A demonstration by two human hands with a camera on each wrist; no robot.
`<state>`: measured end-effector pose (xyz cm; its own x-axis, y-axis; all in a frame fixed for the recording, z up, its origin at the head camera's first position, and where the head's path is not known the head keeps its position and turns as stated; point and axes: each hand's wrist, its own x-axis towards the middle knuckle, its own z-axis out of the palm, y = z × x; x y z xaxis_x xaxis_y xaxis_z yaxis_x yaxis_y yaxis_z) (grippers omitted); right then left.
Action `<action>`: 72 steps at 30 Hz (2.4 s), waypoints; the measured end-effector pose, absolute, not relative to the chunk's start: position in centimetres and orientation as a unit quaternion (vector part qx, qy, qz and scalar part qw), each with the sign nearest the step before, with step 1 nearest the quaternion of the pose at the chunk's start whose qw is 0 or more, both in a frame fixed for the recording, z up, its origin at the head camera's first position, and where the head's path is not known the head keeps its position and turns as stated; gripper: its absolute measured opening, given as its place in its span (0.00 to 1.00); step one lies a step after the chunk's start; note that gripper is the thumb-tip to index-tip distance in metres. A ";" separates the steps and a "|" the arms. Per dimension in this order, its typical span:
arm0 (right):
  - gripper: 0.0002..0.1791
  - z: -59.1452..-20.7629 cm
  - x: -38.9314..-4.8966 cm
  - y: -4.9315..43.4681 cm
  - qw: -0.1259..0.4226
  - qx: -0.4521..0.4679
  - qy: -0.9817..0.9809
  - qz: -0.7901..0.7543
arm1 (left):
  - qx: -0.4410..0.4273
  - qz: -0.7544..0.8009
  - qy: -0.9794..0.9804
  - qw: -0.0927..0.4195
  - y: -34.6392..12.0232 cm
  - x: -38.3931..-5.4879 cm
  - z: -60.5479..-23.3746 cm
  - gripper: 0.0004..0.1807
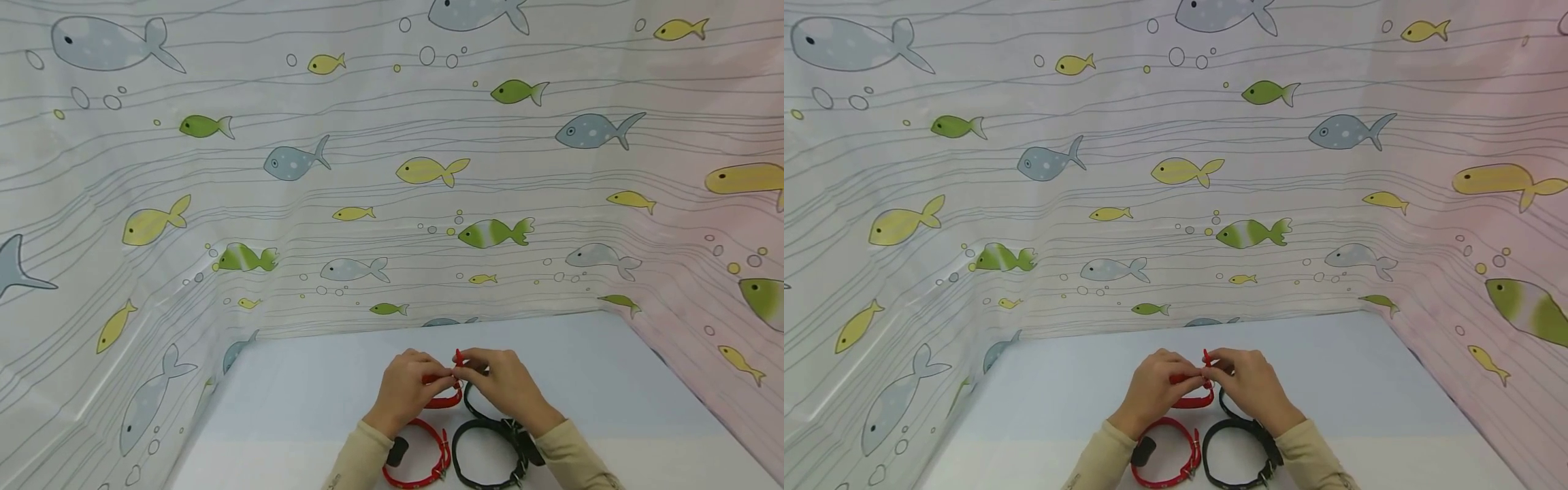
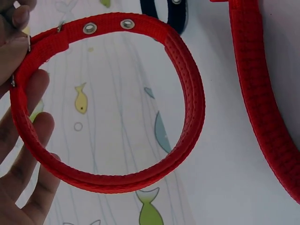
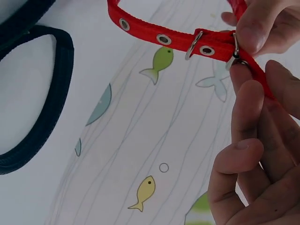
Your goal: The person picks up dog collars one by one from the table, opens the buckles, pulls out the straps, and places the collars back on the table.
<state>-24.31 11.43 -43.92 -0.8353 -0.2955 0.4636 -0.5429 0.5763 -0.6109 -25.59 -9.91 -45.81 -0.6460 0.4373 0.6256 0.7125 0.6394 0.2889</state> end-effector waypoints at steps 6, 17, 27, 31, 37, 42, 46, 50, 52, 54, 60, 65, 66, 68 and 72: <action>0.14 -43.9 -24.1 11.2 0.169 0.241 -0.870 0.394 | -0.318 -0.273 -0.874 0.247 -10.2 -25.5 -45.7 0.08; 0.14 -43.5 -23.9 11.2 0.177 0.255 -0.865 0.394 | -0.323 -0.254 -0.868 0.279 -9.8 -25.4 -45.9 0.03; 0.17 -43.3 -23.9 11.0 0.203 0.235 -0.869 0.384 | -0.300 -0.228 -0.872 0.312 -9.4 -25.1 -45.9 0.04; 0.14 -43.3 -24.0 10.8 0.224 0.240 -0.864 0.383 | -0.314 -0.178 -0.867 0.342 -9.2 -24.9 -45.8 0.09; 0.13 -43.3 -24.3 10.8 0.254 0.250 -0.856 0.375 | -0.347 -0.110 -0.861 0.356 -9.1 -24.4 -45.7 0.10; 0.15 -43.4 -24.4 10.7 0.241 0.261 -0.857 0.374 | -0.369 -0.060 -0.850 0.371 -9.1 -24.4 -45.7 0.11; 0.16 -43.5 -24.4 10.7 0.219 0.285 -0.852 0.381 | -0.368 -0.068 -0.848 0.374 -9.3 -24.5 -45.8 0.11; 0.19 -43.7 -24.6 11.1 0.200 0.288 -0.854 0.384 | -0.363 -0.106 -0.844 0.380 -9.6 -24.8 -45.8 0.09; 0.22 -43.9 -24.6 11.5 0.183 0.275 -0.864 0.381 | -0.359 -0.130 -0.840 0.387 -9.8 -24.9 -45.8 0.09; 0.22 -44.1 -24.6 11.9 0.159 0.255 -0.874 0.381 | -0.353 -0.152 -0.836 0.390 -10.0 -25.0 -45.7 0.08; 0.15 -44.7 -24.8 12.5 0.102 0.227 -0.874 0.418 | -0.342 -0.199 -0.835 0.382 -10.3 -25.3 -45.8 0.08; 0.13 -45.0 -24.9 12.4 0.109 0.232 -0.858 0.445 | -0.343 -0.201 -0.841 0.368 -10.5 -25.3 -46.2 0.09; 0.13 -45.1 -24.9 12.3 0.109 0.232 -0.856 0.449 | -0.345 -0.202 -0.842 0.363 -10.5 -25.3 -46.3 0.09; 0.13 -45.2 -24.8 12.3 0.110 0.229 -0.851 0.459 | -0.353 -0.203 -0.840 0.358 -10.5 -25.2 -46.3 0.09; 0.11 -45.2 -24.7 12.5 0.108 0.222 -0.844 0.477 | -0.366 -0.203 -0.834 0.359 -10.6 -25.1 -46.4 0.10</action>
